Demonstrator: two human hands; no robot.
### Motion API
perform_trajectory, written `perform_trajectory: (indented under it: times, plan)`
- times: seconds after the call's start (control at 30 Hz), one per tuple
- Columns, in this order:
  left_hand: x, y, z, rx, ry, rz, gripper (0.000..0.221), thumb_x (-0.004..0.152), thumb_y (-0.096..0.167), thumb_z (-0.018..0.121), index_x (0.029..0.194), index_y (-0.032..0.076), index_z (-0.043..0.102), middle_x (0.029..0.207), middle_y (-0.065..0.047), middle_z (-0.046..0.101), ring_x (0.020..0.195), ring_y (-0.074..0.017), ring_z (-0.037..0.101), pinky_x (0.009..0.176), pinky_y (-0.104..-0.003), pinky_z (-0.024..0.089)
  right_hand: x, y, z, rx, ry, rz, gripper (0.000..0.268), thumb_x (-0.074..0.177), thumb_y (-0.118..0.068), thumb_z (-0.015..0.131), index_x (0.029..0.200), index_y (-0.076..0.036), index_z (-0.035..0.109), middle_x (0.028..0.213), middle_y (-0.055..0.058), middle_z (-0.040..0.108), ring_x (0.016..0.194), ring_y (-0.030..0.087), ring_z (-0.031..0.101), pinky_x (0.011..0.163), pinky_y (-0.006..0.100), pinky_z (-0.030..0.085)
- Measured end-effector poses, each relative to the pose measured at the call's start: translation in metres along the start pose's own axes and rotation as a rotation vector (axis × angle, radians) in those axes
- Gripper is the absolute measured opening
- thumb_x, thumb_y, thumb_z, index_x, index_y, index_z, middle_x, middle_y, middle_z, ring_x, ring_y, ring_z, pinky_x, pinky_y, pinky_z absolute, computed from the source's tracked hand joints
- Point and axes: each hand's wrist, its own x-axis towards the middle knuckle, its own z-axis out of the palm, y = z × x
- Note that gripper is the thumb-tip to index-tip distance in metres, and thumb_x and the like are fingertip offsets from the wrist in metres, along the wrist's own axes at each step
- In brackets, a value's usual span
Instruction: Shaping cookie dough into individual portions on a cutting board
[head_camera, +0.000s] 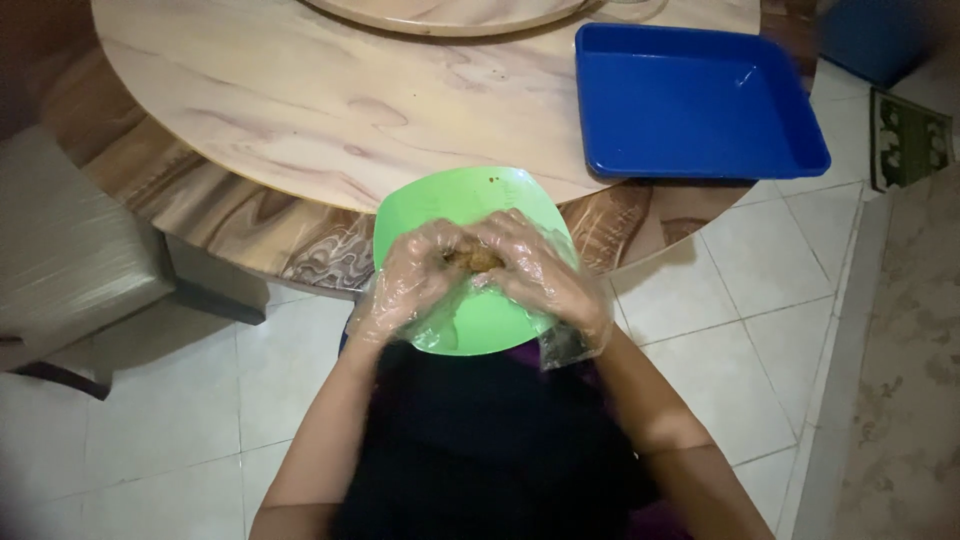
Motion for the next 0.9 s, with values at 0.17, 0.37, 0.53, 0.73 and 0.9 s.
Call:
perform_trajectory:
  times: [0.17, 0.37, 0.53, 0.73, 0.9]
  plan:
    - [0.001, -0.002, 0.002, -0.091, 0.012, 0.097, 0.034, 0.078, -0.014, 0.077, 0.104, 0.007, 0.069, 0.088, -0.017, 0.073, 0.073, -0.031, 0.073, 0.054, -0.039, 0.055, 0.0, 0.014, 0.005, -0.025, 0.125, -0.221, 0.044, 0.07, -0.003, 0.055, 0.112, -0.006, 0.063, 0.092, 0.009, 0.049, 0.091, 0.03, 0.053, 0.077, 0.044, 0.046]
    - [0.01, 0.047, -0.027, -0.064, -0.176, -0.193, 0.029, 0.082, 0.016, 0.083, 0.103, -0.003, 0.076, 0.093, -0.027, 0.072, 0.069, -0.0364, 0.072, 0.052, -0.041, 0.054, 0.004, 0.008, 0.004, -0.031, 0.157, -0.095, 0.047, 0.074, 0.012, 0.049, 0.11, -0.009, 0.071, 0.087, 0.003, 0.056, 0.09, 0.025, 0.058, 0.072, 0.038, 0.049]
    - [-0.001, 0.036, -0.015, 0.035, 0.013, -0.079, 0.03, 0.086, 0.029, 0.082, 0.108, 0.01, 0.078, 0.091, -0.013, 0.075, 0.067, -0.0196, 0.069, 0.05, -0.023, 0.05, 0.002, -0.001, 0.001, -0.066, 0.153, -0.041, 0.056, 0.078, 0.011, 0.052, 0.124, -0.015, 0.068, 0.093, 0.009, 0.06, 0.093, 0.029, 0.06, 0.072, 0.039, 0.051]
    - [-0.001, 0.053, -0.023, 0.091, 0.21, -0.044, 0.067, 0.088, 0.04, 0.079, 0.145, 0.012, 0.055, 0.102, -0.017, 0.071, 0.073, -0.0212, 0.068, 0.06, -0.03, 0.058, 0.005, -0.016, -0.021, 0.115, -0.013, 0.056, 0.057, 0.099, -0.043, 0.057, 0.147, -0.013, 0.052, 0.112, 0.018, 0.063, 0.108, 0.03, 0.058, 0.086, 0.039, 0.052]
    - [-0.001, 0.053, -0.018, 0.167, 0.082, -0.125, 0.05, 0.085, 0.042, 0.082, 0.117, 0.005, 0.071, 0.085, -0.016, 0.07, 0.062, -0.0225, 0.068, 0.047, -0.031, 0.054, 0.014, -0.049, -0.051, 0.033, -0.132, 0.22, 0.048, 0.1, -0.043, 0.055, 0.134, -0.009, 0.064, 0.11, 0.016, 0.071, 0.106, 0.027, 0.067, 0.091, 0.04, 0.053]
